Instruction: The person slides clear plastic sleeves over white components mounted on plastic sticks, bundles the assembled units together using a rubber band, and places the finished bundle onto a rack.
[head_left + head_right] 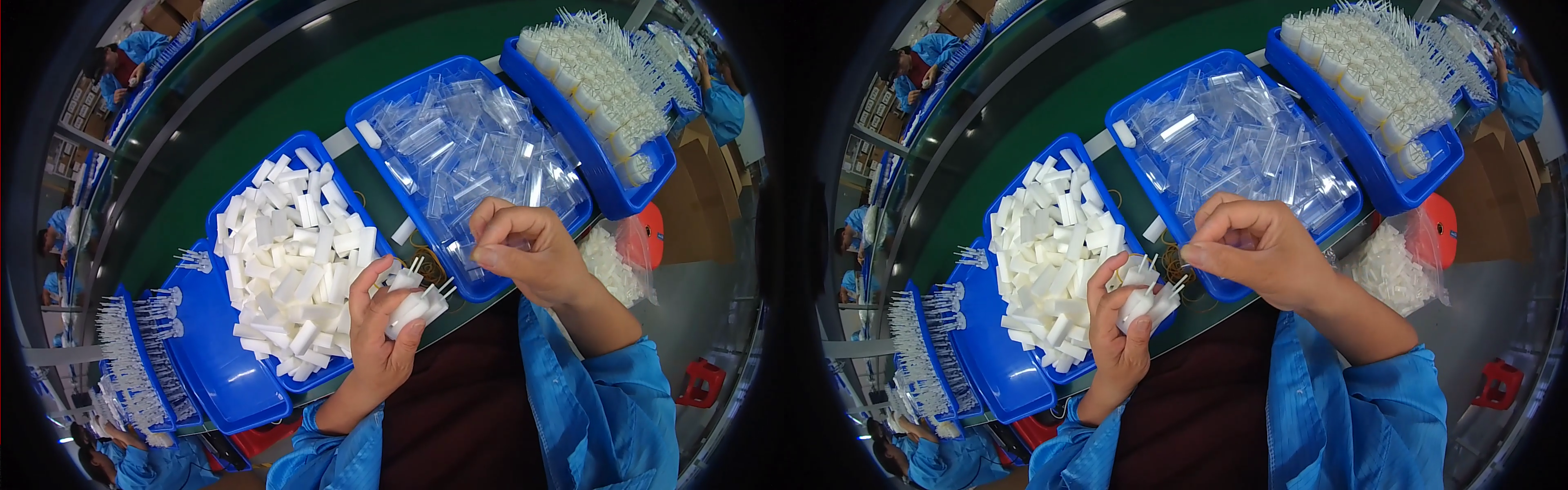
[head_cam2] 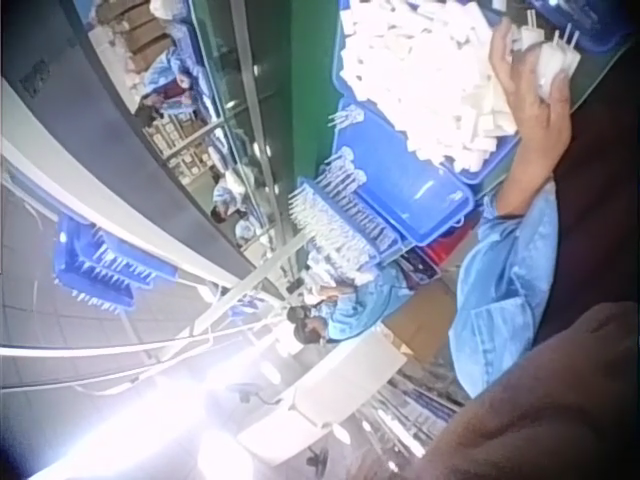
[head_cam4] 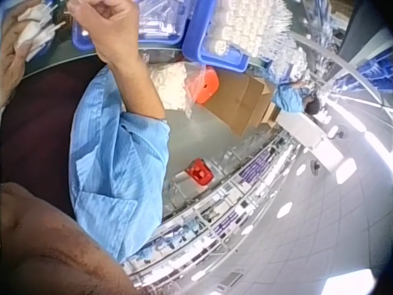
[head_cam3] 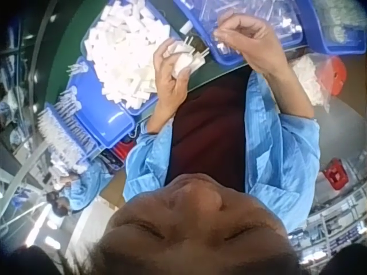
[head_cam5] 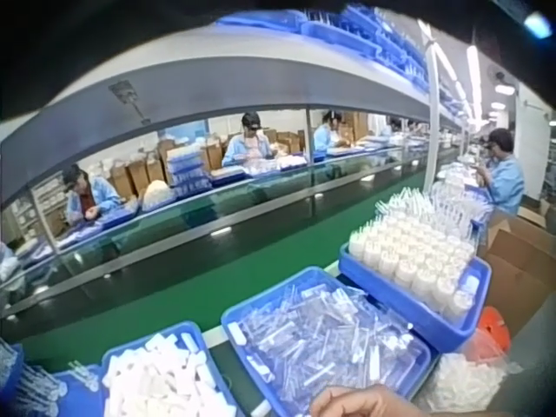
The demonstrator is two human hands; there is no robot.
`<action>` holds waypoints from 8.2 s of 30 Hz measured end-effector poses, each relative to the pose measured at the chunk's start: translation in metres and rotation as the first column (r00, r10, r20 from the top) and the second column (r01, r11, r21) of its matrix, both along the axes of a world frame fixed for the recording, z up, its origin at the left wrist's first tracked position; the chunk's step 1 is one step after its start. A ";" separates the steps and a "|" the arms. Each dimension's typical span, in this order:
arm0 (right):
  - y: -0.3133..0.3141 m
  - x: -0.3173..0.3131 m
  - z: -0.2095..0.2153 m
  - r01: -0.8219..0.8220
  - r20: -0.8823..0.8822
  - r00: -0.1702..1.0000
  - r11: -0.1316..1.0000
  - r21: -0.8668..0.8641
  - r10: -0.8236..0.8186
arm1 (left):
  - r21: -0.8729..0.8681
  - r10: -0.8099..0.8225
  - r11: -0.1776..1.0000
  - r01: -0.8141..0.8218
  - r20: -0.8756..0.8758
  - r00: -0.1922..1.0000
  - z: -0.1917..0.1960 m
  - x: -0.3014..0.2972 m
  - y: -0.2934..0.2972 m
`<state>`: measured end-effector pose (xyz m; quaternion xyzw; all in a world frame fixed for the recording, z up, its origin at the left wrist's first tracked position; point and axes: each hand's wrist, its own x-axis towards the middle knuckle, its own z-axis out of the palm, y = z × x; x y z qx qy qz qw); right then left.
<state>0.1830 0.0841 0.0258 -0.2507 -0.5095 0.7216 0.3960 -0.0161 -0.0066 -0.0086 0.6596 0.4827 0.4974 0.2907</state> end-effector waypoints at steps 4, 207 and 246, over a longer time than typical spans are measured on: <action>-0.011 -0.014 0.016 0.112 0.029 0.993 0.993 -0.035 -0.111 | 0.047 -0.017 0.999 0.022 -0.099 0.995 0.002 0.001 0.002; -0.023 -0.042 -0.011 0.087 0.110 0.991 0.995 -0.043 -0.082 | 0.007 0.169 0.985 -0.170 0.100 0.981 -0.006 0.005 -0.009; -0.038 -0.052 -0.022 0.276 0.086 0.949 0.934 0.227 -0.302 | 0.014 0.146 0.987 -0.158 0.304 0.941 -0.015 0.003 -0.004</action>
